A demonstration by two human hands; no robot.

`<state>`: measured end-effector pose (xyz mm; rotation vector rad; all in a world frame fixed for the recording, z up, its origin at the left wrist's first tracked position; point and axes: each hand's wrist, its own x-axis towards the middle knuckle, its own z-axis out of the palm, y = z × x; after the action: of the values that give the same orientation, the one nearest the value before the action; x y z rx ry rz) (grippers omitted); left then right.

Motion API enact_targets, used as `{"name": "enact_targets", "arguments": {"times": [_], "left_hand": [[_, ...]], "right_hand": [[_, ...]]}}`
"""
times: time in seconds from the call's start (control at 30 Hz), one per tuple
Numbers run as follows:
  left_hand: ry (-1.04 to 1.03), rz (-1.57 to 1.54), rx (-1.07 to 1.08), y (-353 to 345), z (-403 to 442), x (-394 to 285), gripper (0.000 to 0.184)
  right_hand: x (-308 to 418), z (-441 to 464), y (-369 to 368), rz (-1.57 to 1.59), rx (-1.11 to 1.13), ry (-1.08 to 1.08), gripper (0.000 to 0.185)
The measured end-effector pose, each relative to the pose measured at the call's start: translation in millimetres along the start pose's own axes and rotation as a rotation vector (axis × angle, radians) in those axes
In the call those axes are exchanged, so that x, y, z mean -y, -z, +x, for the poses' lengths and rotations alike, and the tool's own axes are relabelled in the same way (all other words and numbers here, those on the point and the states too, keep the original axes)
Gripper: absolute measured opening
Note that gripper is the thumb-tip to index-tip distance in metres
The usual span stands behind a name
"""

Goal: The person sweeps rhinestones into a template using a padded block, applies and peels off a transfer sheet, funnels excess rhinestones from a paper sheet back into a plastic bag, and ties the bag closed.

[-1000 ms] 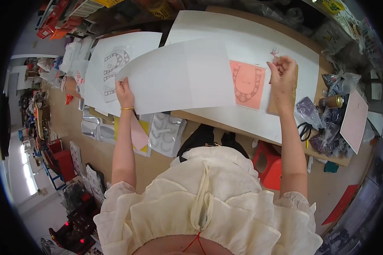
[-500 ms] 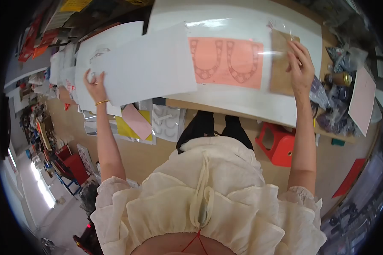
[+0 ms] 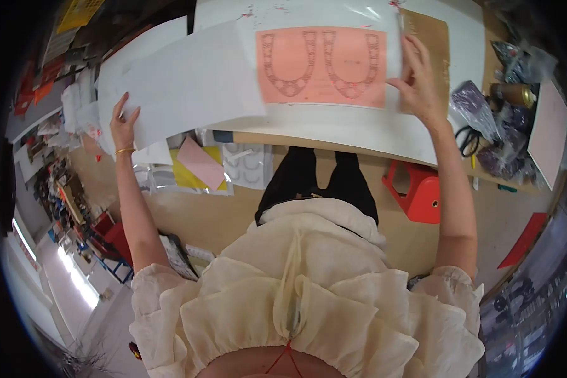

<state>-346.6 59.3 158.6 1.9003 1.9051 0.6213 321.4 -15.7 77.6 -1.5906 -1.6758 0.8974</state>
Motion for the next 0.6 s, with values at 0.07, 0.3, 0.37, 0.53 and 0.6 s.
{"name": "enact_targets", "arguments": {"times": [0.07, 0.3, 0.37, 0.53, 0.6], "left_hand": [[0.02, -0.019, 0.014, -1.2, -0.7, 4.9, 0.055], [0.086, -0.031, 0.021, 1.6, 3.2, 20.4, 0.055], [0.06, -0.096, 0.034, 10.1, 12.3, 25.7, 0.055], [0.131, -0.123, 0.063, 28.4, 28.5, -2.6, 0.053], [0.133, -0.081, 0.084, 31.5, 33.7, -0.7, 0.053]], "right_hand": [[-4.2, -1.0, -0.9, -0.064, -0.045, 0.039, 0.088], [3.3, 1.8, 10.8, -0.022, 0.031, -0.067, 0.089], [6.5, 1.7, 10.2, -0.044, 0.024, -0.049, 0.089], [-11.0, 3.1, -3.3, -0.077, 0.04, -0.017, 0.087], [-25.0, 1.9, -12.5, -0.066, 0.045, -0.007, 0.087]]}}
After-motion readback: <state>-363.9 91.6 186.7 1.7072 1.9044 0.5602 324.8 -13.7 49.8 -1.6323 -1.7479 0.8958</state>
